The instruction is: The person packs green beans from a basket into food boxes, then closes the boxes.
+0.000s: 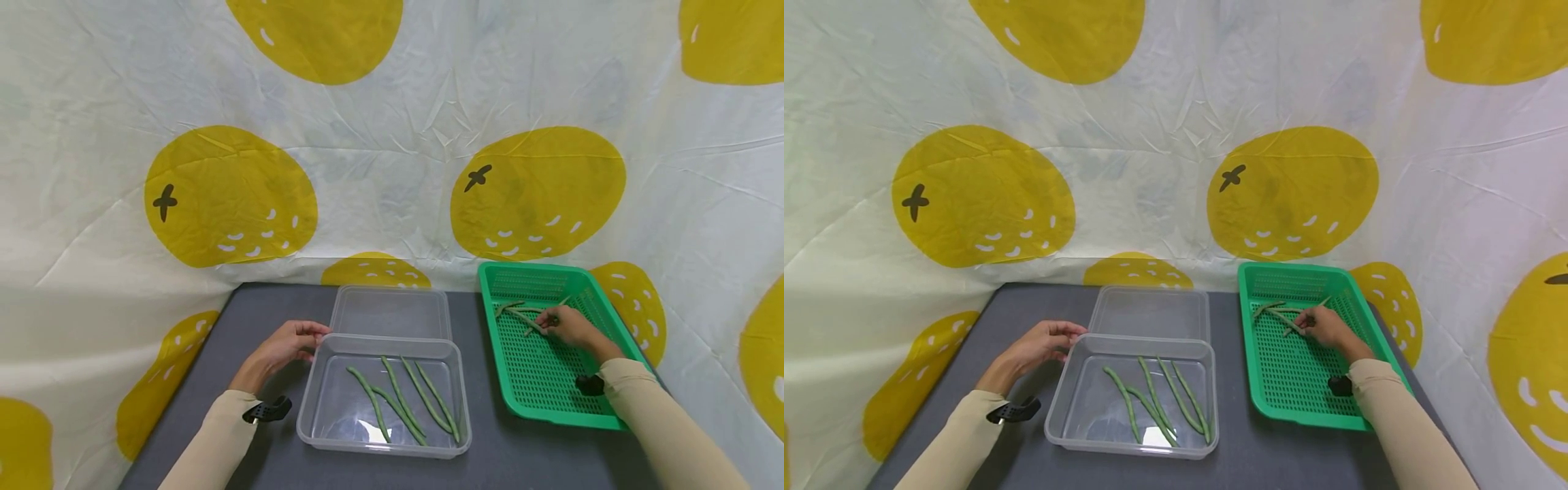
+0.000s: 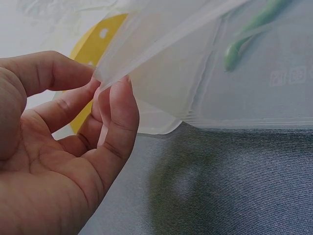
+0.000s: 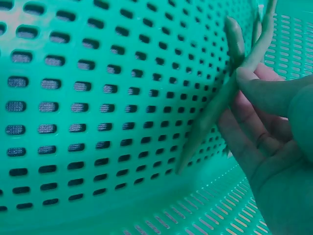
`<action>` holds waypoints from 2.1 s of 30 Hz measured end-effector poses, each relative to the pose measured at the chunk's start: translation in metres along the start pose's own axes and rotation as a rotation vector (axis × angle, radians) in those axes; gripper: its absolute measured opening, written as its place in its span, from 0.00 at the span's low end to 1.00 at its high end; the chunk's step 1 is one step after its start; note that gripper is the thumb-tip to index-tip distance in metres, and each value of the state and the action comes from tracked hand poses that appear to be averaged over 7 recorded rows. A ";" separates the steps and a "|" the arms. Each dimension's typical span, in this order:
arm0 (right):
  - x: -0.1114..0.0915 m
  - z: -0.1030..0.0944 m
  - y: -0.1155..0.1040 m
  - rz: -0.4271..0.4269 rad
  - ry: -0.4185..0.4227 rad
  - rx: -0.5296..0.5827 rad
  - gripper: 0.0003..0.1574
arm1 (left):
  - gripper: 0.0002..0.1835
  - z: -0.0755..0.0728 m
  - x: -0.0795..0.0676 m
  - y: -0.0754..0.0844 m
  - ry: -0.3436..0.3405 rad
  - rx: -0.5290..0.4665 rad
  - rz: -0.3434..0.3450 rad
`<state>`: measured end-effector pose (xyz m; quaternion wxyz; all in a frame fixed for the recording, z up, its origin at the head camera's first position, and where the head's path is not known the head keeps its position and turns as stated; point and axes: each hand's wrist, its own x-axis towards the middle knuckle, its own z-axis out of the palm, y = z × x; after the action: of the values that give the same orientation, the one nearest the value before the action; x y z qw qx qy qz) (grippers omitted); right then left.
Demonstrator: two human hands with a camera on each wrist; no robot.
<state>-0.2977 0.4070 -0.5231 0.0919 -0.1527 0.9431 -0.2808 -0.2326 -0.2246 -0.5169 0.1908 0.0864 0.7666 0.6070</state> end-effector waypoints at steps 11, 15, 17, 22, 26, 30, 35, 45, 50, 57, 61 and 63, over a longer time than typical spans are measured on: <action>-0.004 -0.006 -0.012 -0.010 -0.072 0.155 0.19 | 0.21 -0.001 -0.001 0.001 -0.002 0.001 -0.001; -0.004 -0.008 -0.017 -0.013 -0.074 0.175 0.24 | 0.21 -0.001 -0.001 0.001 0.001 0.004 -0.006; -0.004 -0.009 -0.020 -0.003 -0.071 0.197 0.25 | 0.21 0.000 -0.001 0.002 0.010 0.003 -0.016; -0.006 -0.012 -0.030 0.026 -0.080 0.272 0.27 | 0.21 0.000 -0.001 0.001 0.013 0.005 -0.018; -0.007 -0.014 -0.039 0.033 -0.090 0.321 0.27 | 0.21 -0.001 -0.001 0.001 0.006 0.001 -0.003; -0.008 -0.014 -0.048 0.034 -0.100 0.356 0.27 | 0.21 -0.001 -0.001 0.001 0.002 -0.004 0.001; -0.009 -0.013 -0.057 0.025 -0.107 0.392 0.28 | 0.21 -0.001 0.000 0.001 -0.001 -0.002 0.002; -0.016 -0.012 -0.074 -0.029 -0.104 0.472 0.27 | 0.21 0.000 -0.001 0.001 -0.001 -0.003 -0.006; -0.016 -0.010 -0.082 -0.043 -0.100 0.474 0.28 | 0.21 0.000 -0.002 0.002 -0.002 -0.005 -0.006; -0.019 -0.008 -0.102 -0.097 -0.100 0.479 0.28 | 0.21 0.000 -0.001 0.002 -0.002 -0.006 -0.006; -0.020 -0.006 -0.113 -0.136 -0.111 0.490 0.24 | 0.21 0.000 0.000 0.001 0.001 0.001 -0.006; -0.020 -0.005 -0.117 -0.148 -0.119 0.495 0.24 | 0.21 0.000 0.000 0.001 0.003 0.000 -0.008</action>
<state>-0.2526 0.3230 -0.4517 0.1608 -0.2104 0.8248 -0.4996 -0.2329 -0.2247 -0.5164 0.1922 0.0824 0.7672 0.6064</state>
